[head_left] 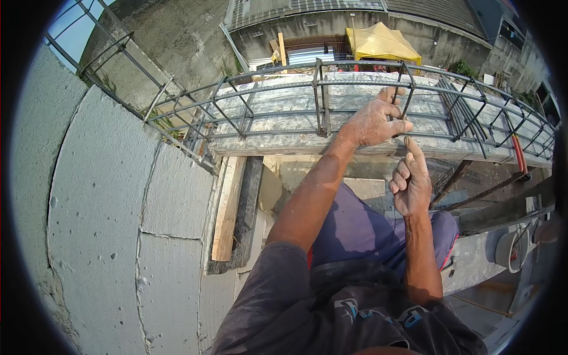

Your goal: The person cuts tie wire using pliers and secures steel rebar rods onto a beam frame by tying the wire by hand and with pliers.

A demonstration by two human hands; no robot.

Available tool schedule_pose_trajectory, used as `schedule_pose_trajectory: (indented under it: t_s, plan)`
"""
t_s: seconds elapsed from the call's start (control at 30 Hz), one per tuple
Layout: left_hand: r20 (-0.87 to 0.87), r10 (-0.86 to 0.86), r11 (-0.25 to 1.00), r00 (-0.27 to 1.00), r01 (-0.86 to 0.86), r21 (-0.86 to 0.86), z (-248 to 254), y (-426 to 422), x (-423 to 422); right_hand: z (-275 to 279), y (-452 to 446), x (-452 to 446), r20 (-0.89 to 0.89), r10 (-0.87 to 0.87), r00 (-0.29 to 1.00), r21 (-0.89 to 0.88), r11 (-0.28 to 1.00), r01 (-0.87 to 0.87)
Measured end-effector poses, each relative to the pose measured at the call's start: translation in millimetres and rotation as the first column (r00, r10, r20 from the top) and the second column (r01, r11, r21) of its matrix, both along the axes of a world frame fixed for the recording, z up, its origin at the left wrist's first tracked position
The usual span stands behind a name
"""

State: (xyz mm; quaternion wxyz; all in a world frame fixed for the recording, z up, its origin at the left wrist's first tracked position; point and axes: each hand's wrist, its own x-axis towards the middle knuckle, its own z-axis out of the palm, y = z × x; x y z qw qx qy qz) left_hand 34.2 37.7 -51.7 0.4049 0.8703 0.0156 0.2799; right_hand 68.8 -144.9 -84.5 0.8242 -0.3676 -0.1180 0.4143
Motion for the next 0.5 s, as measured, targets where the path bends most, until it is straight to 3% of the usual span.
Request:
schedule_pose_trajectory:
  t_s: [0.07,0.23,0.37,0.5]
  plan:
    - [-0.034,-0.012,1.0,0.999,0.012,0.012,2,2,0,-1,-2,-1,-0.012,0.027,1.0,0.042,0.999,-0.026]
    - [0.004,-0.014,0.999,1.0,0.014,0.048,-1,1,2,-9,0,5,0.264,-0.028,0.964,-0.138,0.988,0.067]
    - [-0.017,-0.006,0.999,1.0,0.007,0.046,2,-1,1,-8,-4,9,0.522,-0.027,0.852,-0.253,0.95,0.185]
    - [0.003,0.014,0.998,1.0,-0.014,0.058,-2,0,2,-7,-8,15,0.46,-0.013,0.888,-0.235,0.962,0.135]
